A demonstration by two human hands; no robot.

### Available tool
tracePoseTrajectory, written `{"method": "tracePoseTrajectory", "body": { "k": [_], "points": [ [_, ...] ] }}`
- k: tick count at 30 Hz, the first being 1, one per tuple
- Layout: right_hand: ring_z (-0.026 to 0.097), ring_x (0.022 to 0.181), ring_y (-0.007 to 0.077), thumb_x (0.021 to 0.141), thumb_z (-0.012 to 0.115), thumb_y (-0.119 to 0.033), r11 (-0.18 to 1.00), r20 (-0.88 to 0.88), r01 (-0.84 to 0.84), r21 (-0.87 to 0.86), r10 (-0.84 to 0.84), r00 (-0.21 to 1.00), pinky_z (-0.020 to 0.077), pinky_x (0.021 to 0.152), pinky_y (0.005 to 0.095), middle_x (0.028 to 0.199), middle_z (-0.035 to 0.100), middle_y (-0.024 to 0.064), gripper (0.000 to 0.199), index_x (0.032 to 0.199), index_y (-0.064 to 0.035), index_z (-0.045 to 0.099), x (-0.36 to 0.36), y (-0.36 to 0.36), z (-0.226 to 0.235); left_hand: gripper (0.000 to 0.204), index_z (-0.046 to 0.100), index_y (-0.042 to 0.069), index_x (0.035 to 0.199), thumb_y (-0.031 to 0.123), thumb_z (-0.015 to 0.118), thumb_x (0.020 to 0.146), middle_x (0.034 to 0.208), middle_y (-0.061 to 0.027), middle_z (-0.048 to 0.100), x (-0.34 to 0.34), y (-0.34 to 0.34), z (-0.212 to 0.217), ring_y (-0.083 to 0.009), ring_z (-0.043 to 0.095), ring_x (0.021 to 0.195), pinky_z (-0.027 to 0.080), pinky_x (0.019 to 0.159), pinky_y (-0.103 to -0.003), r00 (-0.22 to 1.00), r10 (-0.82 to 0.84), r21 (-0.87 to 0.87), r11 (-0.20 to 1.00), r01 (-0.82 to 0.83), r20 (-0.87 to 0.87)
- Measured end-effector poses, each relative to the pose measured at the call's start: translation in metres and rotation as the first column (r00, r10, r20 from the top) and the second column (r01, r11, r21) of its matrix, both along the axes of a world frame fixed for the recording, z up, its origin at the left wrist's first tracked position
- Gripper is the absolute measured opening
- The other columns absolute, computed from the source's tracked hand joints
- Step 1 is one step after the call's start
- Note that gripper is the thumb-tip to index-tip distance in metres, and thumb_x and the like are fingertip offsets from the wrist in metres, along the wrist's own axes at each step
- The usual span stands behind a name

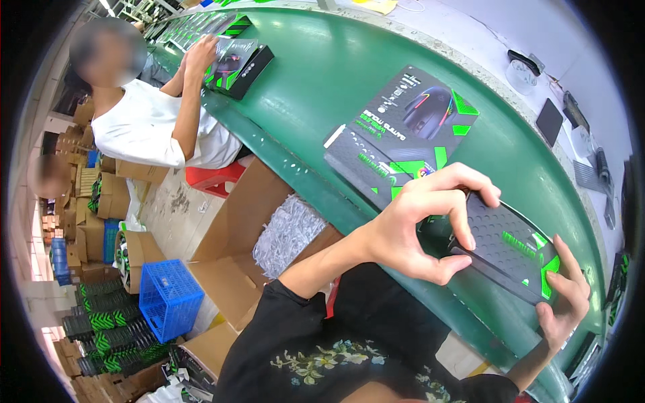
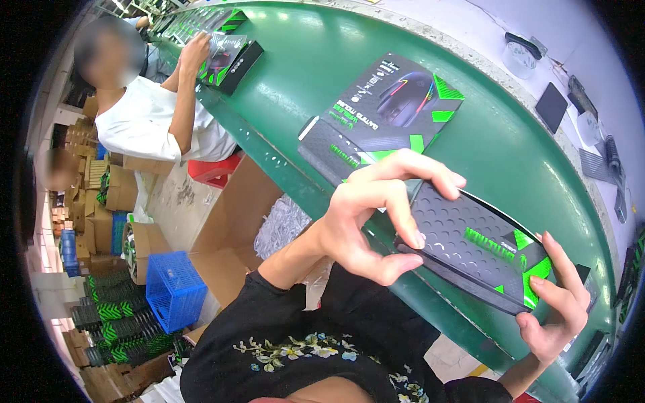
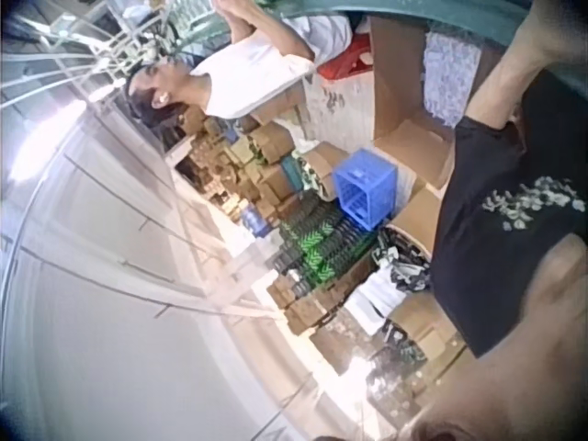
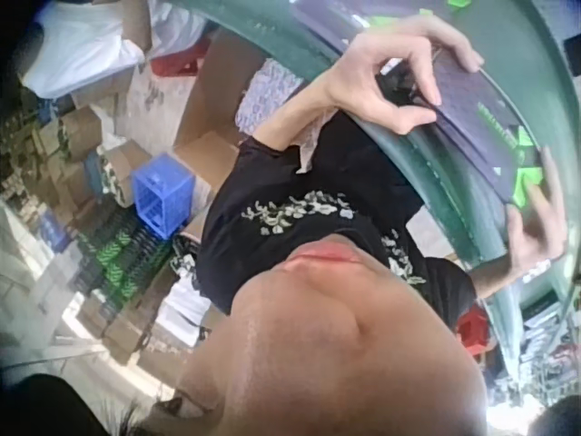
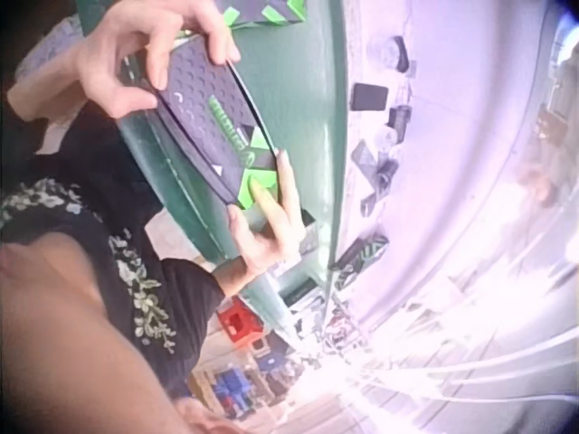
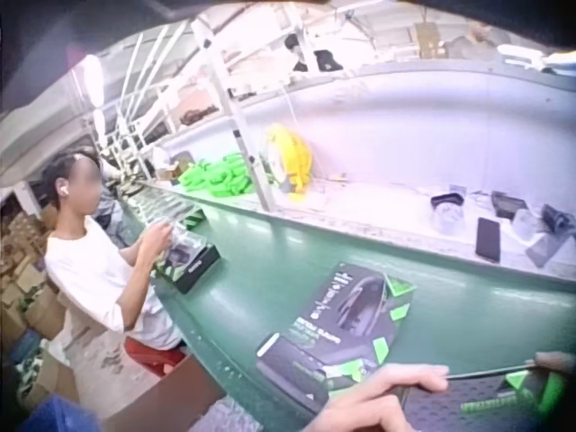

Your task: The person is folding and closing retail boxes for computer mice on an assembly line.

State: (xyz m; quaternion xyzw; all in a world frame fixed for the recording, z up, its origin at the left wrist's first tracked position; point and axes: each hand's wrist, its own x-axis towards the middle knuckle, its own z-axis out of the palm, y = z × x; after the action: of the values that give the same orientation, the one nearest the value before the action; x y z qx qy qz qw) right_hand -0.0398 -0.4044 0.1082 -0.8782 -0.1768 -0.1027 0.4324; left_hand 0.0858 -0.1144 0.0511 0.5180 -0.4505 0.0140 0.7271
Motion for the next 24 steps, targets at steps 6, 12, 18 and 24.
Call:
{"method": "tracePoseTrajectory", "body": {
  "k": [6,12,18,24],
  "points": [
    [0.058,0.111,0.0518,0.094,0.049,-0.013,0.923,0.278,0.102,-0.371,0.005,0.961,0.046,0.096,0.0549,0.121,0.053,0.0408,0.03,0.119,0.0027,0.051,-0.008,0.015,-0.009,0.041,0.071,0.008,0.101,0.014,0.076,0.061,0.108,-0.0177,0.062,-0.011,-0.002,-0.002,-0.0295,0.066,0.093,0.056,0.078,-0.037,0.853,0.395,0.041,0.9,-0.433,0.342],
    [0.057,0.111,0.0481,0.102,0.042,-0.025,0.96,0.351,0.258,-0.105,-0.207,0.913,0.0454,0.096,0.0547,0.124,0.052,0.0381,0.041,0.126,0.0071,0.049,-0.026,0.026,-0.035,0.039,0.072,0.005,0.1,0.017,0.074,0.062,0.106,-0.0177,0.059,-0.037,-0.017,0.0,-0.0266,0.065,0.087,0.056,0.071,-0.033,0.816,0.542,-0.021,0.835,-0.55,0.2],
    [0.053,0.118,0.0437,0.096,0.039,-0.02,0.831,0.341,0.526,0.182,-0.555,0.759,0.0423,0.101,0.055,0.132,0.048,0.0339,0.038,0.122,0.0045,0.054,-0.021,0.067,-0.054,0.035,0.07,0.003,0.098,0.014,0.069,0.066,0.113,-0.0225,0.048,-0.042,-0.033,-0.008,-0.0329,0.061,0.095,0.053,0.08,-0.039,0.82,0.553,-0.028,0.831,-0.556,0.149],
    [0.042,0.127,0.0463,0.086,0.054,-0.038,0.635,0.061,0.294,0.714,-0.475,0.878,0.0294,0.107,0.0589,0.145,0.032,0.0361,0.035,0.095,-0.0076,0.068,-0.008,0.089,-0.046,0.053,0.054,0.007,0.114,0.024,0.065,0.065,0.13,-0.0295,0.041,-0.04,-0.029,-0.005,-0.0375,0.05,0.115,0.043,0.095,-0.05,0.928,0.342,-0.035,0.936,-0.35,-0.146]
  ]
}}
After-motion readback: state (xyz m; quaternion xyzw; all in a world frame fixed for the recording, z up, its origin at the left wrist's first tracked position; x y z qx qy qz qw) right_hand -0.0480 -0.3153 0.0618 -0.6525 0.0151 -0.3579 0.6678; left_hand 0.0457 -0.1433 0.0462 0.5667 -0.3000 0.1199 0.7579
